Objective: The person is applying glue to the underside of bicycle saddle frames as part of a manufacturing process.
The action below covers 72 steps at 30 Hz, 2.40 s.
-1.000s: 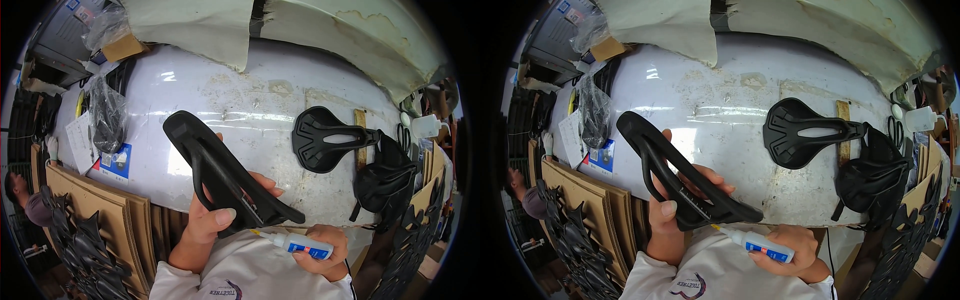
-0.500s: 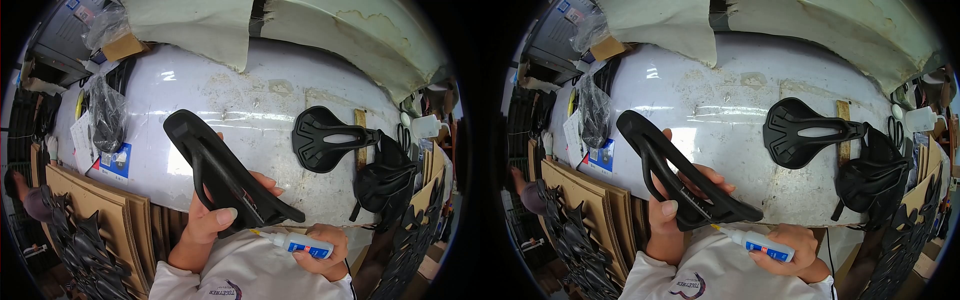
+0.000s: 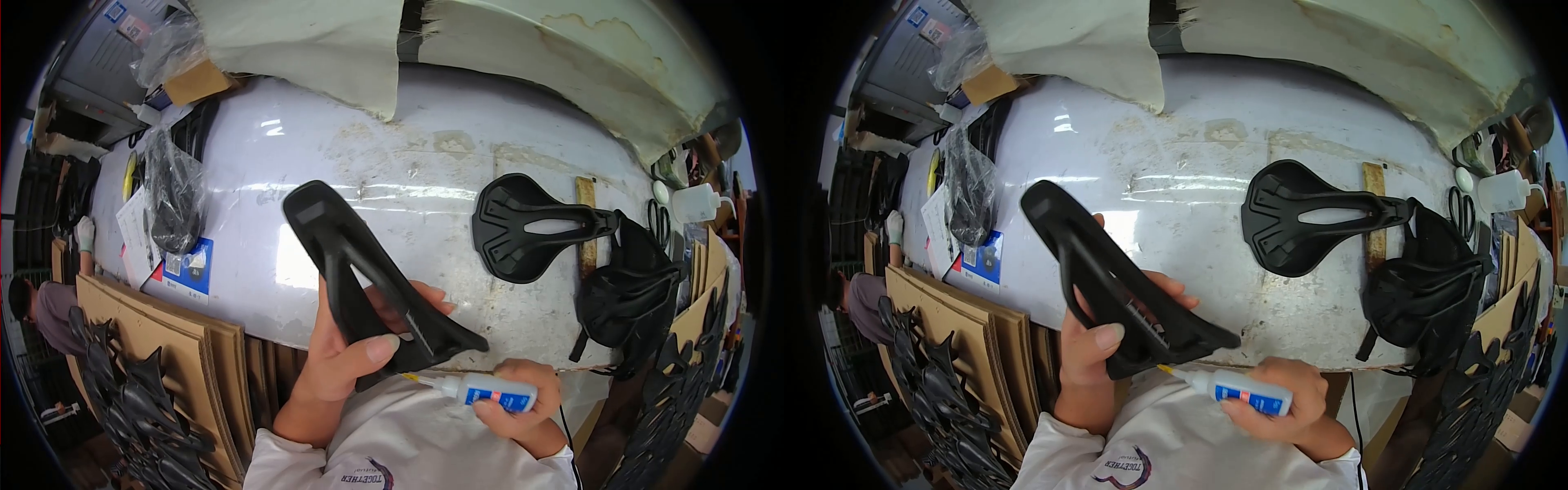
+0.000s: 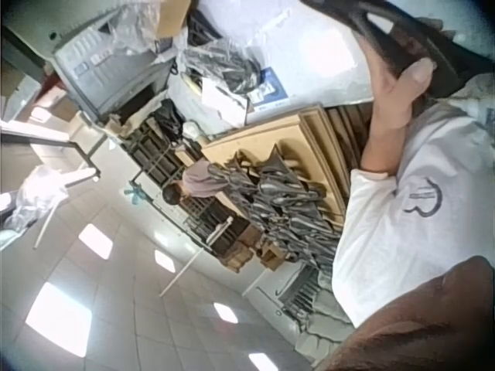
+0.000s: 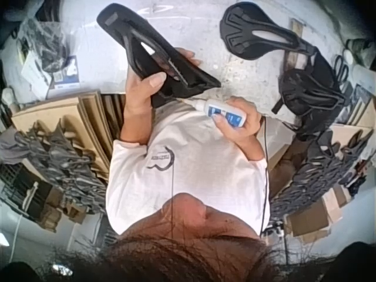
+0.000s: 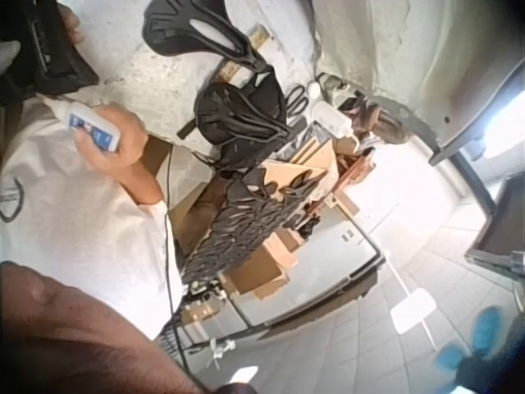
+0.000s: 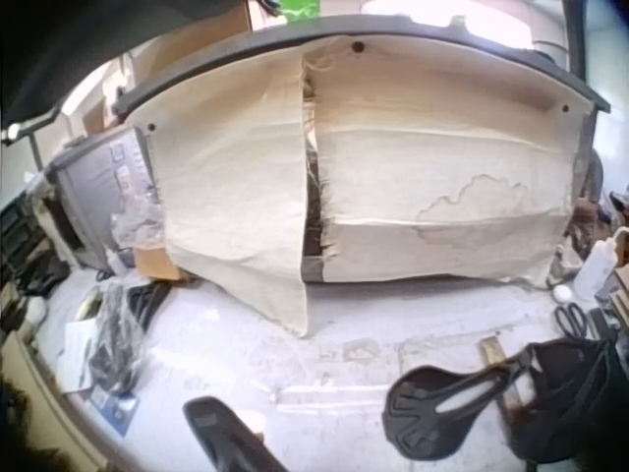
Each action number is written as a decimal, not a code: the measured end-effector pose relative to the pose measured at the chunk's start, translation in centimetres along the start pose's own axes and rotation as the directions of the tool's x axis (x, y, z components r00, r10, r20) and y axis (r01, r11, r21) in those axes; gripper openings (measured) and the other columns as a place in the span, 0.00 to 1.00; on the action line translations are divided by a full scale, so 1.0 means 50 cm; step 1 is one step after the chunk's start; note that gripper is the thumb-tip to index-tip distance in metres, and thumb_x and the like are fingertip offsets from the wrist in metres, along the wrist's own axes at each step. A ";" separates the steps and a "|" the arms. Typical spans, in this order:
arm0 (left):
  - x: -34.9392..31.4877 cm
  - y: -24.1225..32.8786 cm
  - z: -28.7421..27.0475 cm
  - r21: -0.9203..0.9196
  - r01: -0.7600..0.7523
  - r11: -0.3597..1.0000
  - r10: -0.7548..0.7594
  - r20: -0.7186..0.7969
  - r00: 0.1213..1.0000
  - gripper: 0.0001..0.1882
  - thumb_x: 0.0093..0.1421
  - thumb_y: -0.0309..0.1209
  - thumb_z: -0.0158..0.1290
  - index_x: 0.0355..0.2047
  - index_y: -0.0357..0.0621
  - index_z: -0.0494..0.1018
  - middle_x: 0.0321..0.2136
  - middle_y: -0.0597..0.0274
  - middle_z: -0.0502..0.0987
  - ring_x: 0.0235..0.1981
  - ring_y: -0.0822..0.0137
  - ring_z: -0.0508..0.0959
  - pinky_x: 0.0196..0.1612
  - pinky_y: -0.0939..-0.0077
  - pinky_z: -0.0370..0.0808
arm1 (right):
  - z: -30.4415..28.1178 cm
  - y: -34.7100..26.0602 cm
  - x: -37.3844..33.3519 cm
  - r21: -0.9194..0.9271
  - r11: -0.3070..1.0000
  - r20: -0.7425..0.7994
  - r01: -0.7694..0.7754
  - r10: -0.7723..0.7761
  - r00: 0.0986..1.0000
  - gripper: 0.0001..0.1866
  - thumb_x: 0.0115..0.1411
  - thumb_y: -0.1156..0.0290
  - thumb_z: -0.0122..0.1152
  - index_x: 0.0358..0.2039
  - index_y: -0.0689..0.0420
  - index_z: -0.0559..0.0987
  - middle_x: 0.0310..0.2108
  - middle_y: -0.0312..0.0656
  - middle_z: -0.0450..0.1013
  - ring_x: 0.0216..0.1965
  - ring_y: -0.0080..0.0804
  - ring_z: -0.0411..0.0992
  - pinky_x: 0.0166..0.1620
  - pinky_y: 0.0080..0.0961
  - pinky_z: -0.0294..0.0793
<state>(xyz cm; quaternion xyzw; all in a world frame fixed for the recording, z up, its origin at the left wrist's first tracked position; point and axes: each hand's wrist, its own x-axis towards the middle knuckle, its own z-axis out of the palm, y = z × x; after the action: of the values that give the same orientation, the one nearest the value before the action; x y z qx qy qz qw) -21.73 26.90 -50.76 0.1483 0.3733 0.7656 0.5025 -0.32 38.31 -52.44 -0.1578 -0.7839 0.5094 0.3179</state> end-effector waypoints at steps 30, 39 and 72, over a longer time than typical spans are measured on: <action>0.016 -0.023 0.001 0.293 -0.017 0.956 0.091 -0.240 0.966 0.51 0.60 0.27 0.56 0.72 0.54 0.31 0.55 0.43 0.65 0.56 0.51 0.71 0.57 0.52 0.72 | 0.017 0.096 -0.052 0.220 0.895 -0.373 -0.388 0.445 0.814 0.18 0.53 0.72 0.73 0.40 0.61 0.74 0.33 0.36 0.74 0.32 0.17 0.71 0.37 0.16 0.72; 0.016 -0.023 0.006 0.314 -0.017 0.949 0.095 -0.234 0.967 0.52 0.60 0.28 0.57 0.71 0.53 0.29 0.53 0.45 0.66 0.56 0.53 0.70 0.57 0.54 0.71 | 0.019 0.094 -0.049 0.187 0.895 -0.375 -0.405 0.446 0.813 0.18 0.52 0.73 0.73 0.40 0.61 0.74 0.33 0.37 0.74 0.31 0.18 0.70 0.36 0.17 0.72; 0.012 -0.029 0.011 0.329 -0.037 0.944 0.113 -0.216 0.970 0.52 0.60 0.26 0.58 0.71 0.54 0.31 0.53 0.47 0.65 0.55 0.56 0.70 0.55 0.56 0.72 | 0.005 0.068 -0.042 -0.158 0.973 -0.312 -0.169 0.113 0.943 0.22 0.47 0.73 0.77 0.39 0.64 0.75 0.27 0.43 0.78 0.23 0.24 0.76 0.27 0.18 0.75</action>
<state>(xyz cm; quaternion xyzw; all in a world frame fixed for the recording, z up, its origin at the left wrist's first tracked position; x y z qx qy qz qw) -20.70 27.96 -51.54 0.1521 0.5435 0.7251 0.3946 0.80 38.40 -56.27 -0.3177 -0.7564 0.4269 0.3803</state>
